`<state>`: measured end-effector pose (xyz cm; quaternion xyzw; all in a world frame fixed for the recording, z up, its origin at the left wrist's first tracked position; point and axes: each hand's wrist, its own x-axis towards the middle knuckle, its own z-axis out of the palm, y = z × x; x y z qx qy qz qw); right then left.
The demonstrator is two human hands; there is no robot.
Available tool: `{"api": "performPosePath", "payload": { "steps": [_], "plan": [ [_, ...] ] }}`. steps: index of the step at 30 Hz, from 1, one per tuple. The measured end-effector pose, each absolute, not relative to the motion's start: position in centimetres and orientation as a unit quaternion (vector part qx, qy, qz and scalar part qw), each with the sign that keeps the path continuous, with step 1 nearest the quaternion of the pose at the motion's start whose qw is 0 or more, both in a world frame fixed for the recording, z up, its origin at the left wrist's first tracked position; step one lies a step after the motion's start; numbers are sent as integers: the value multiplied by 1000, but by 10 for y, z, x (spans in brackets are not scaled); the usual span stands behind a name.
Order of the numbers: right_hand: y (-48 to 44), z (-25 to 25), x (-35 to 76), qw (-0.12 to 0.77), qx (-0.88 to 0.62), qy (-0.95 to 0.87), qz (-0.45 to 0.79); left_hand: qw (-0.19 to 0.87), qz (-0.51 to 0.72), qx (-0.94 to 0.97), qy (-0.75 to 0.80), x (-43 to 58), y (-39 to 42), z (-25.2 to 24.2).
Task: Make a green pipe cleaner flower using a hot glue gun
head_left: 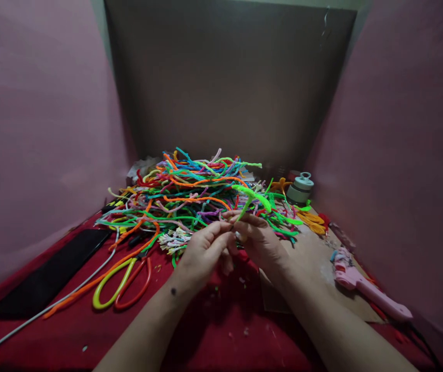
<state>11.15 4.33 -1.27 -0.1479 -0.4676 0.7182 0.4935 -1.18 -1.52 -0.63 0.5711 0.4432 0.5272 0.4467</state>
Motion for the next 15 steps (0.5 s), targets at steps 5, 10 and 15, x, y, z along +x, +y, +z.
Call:
{"api": "performPosePath", "payload": {
  "steps": [5,10,15],
  "plan": [
    [47,-21,107,524,-193,-484,673,125,543,646,521,-7,-15,-13],
    [44,-19,108,506,-188,-538,648,349,562,553,507,-9,-16,-5],
    [42,-12,113,499,-168,-555,644,553,558,477,394,-15,-15,1]
  ]
}}
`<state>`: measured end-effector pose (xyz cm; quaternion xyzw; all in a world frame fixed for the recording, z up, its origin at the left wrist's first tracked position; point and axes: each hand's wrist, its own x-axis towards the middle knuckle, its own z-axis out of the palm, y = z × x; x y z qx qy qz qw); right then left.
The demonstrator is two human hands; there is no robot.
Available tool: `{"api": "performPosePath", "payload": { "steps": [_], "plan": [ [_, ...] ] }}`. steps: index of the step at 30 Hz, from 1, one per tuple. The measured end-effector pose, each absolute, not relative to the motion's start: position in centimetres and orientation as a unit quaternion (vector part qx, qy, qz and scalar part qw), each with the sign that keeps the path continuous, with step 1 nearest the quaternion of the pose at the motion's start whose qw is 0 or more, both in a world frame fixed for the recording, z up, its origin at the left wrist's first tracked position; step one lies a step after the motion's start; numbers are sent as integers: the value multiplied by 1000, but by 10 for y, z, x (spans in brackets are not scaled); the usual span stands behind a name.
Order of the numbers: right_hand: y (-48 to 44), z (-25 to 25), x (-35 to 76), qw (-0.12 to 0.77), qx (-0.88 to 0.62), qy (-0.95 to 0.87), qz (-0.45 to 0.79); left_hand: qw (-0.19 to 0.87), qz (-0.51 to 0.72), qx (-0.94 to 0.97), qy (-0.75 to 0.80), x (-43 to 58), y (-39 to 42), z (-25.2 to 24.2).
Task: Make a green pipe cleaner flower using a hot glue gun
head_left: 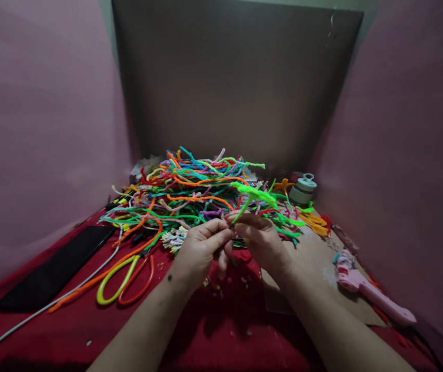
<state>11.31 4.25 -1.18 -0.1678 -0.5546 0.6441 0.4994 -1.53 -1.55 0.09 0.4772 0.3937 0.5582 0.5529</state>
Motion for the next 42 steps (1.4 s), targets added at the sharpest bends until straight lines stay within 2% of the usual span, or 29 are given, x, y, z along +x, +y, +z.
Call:
{"api": "performPosePath", "payload": {
  "steps": [7,12,15,20,22,30,38,42],
  "plan": [
    [45,-9,116,463,-127,-533,696,714,497,412,273,-22,-18,1],
    [43,-7,117,455,-108,-521,714,724,477,431,249,-24,-17,1],
    [44,-8,115,472,-134,-504,711,630,489,497,342,-22,-16,-1],
    [48,-13,111,527,-190,-479,676,272,579,585,498,-13,-14,-10],
    [48,-15,110,526,-206,-496,660,249,588,579,508,-12,-13,-12],
    [45,-17,110,502,-187,-516,669,544,557,481,404,-18,-11,-3],
    [44,-15,109,469,-124,-498,719,663,517,442,313,-20,-12,-9],
    [44,-16,106,436,-99,-506,738,686,522,422,280,-17,-11,-10]
  ]
}}
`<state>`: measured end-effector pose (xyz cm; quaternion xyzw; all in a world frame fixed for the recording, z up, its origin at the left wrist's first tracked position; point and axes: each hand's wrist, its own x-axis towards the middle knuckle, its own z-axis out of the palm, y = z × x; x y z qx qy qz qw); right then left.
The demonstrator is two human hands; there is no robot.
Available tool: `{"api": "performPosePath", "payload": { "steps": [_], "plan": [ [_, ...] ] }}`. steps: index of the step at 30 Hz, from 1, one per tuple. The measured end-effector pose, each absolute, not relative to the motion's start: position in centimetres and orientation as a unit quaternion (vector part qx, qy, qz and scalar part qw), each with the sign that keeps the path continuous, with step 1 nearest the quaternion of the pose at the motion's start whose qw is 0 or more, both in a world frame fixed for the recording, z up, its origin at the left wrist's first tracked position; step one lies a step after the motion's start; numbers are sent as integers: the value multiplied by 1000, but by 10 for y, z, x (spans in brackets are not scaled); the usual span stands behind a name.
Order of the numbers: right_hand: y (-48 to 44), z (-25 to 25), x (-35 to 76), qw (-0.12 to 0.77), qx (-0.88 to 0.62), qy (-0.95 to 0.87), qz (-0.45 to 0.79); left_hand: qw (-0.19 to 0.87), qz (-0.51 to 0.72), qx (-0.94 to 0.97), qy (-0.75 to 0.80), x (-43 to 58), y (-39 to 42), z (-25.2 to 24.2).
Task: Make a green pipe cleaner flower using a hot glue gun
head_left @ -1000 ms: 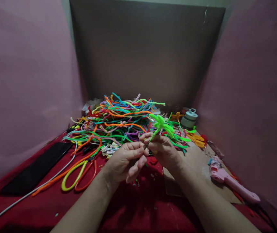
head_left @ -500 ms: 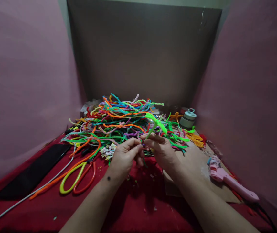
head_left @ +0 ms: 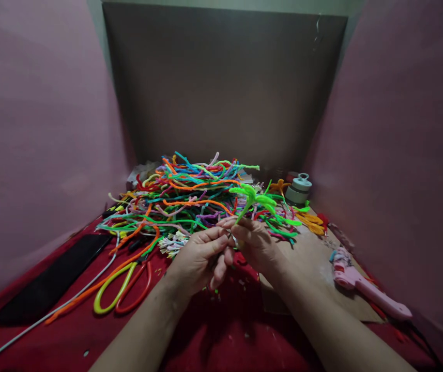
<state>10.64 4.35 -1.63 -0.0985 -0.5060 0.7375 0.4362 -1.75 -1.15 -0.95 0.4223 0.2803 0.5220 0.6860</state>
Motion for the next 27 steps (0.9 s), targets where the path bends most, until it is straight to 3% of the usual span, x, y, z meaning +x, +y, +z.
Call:
{"api": "performPosePath", "payload": {
  "steps": [10,19,27],
  "plan": [
    [36,-8,110,493,-125,-544,667,688,529,421,264,-15,-12,-7],
    [32,-9,107,525,-171,-536,639,410,605,505,459,-5,-15,0],
    [29,-5,109,509,-195,-559,625,538,582,482,373,-11,-11,-6]
  ]
}}
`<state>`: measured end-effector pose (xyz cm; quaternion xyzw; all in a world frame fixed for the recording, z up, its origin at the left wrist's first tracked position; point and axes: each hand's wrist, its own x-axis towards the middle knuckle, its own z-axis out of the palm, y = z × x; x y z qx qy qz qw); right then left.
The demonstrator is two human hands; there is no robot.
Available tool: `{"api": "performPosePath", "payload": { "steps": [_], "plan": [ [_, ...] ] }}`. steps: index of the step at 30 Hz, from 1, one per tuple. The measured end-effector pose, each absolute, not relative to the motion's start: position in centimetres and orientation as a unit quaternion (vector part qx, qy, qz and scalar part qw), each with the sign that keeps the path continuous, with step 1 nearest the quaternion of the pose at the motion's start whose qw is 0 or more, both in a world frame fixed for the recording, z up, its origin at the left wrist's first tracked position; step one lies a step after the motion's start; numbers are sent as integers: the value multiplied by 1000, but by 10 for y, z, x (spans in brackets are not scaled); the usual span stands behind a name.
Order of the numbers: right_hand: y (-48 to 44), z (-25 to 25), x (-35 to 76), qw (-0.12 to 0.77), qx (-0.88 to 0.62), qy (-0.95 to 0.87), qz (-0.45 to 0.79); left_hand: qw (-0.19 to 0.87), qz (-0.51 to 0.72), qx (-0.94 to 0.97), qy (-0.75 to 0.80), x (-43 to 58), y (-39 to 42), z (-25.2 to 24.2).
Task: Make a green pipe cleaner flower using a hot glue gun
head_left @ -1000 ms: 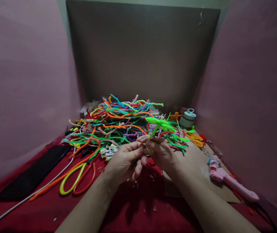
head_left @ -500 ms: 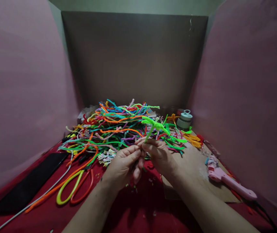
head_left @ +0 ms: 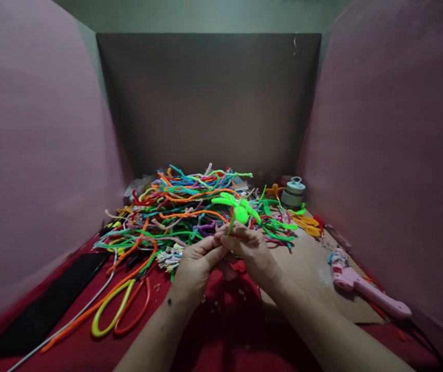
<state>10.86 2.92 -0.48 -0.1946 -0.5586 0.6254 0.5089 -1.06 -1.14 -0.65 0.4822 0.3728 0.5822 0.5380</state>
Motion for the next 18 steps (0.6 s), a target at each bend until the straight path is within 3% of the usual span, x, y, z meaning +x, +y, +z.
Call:
{"api": "performPosePath", "payload": {
  "steps": [18],
  "plan": [
    [33,-2,115,450,-96,-622,634,679,547,432,232,-17,-13,-12]
  ]
}}
